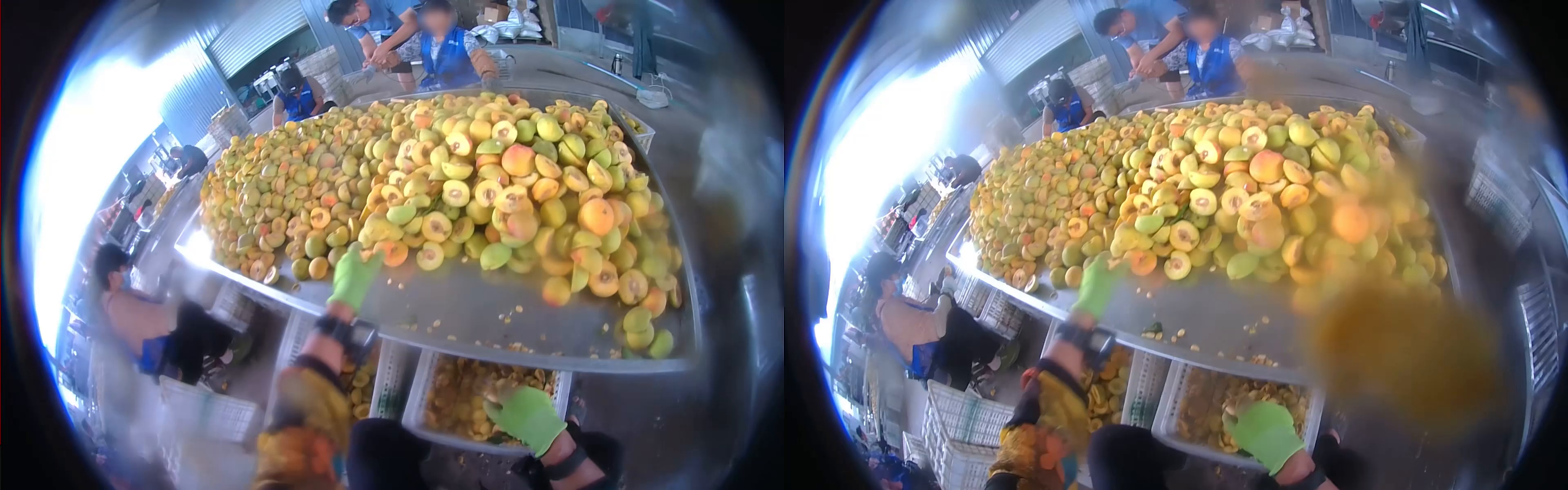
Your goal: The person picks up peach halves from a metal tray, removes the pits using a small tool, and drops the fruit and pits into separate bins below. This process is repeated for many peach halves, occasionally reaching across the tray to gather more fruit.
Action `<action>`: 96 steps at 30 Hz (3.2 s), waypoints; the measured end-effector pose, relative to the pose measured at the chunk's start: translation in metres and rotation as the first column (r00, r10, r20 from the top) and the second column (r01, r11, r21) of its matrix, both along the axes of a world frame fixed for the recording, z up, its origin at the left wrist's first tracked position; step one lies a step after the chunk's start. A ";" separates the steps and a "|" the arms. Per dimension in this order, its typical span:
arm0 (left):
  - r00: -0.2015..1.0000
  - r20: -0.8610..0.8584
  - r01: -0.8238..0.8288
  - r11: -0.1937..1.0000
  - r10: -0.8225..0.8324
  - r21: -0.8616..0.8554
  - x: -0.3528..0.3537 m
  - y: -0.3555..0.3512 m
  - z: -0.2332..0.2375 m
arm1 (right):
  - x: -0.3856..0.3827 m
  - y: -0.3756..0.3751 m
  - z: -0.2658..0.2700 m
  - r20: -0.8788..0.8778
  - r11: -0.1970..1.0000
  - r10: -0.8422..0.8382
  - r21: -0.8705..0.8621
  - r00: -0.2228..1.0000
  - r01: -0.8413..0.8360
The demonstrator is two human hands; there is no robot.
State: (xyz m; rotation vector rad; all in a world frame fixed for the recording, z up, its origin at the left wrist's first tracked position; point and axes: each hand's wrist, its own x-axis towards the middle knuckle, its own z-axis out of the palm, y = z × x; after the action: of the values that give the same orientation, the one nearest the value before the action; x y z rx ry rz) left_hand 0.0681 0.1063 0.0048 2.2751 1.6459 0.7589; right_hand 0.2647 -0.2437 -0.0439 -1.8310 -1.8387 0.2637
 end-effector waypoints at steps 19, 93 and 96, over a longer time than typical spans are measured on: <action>0.436 0.897 0.737 0.544 0.070 -0.401 0.043 -0.228 0.031 | -0.043 0.023 0.052 -0.562 0.967 0.082 0.245 0.823 0.071; 0.879 0.409 0.022 0.838 0.244 -0.545 0.070 0.030 -0.043 | 0.013 -0.019 0.005 -0.400 0.963 -0.113 -0.269 0.909 0.002; 0.982 0.170 0.147 0.888 -0.079 -0.436 0.067 0.002 -0.023 | 0.012 -0.012 -0.008 -0.372 0.989 -0.071 -0.149 0.925 0.016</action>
State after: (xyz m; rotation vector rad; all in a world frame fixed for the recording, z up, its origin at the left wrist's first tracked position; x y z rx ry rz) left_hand 0.1347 0.1085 -0.0181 1.9182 1.4261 0.4476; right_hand 0.2764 -0.2560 -0.0516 -1.7633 -1.5412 0.6975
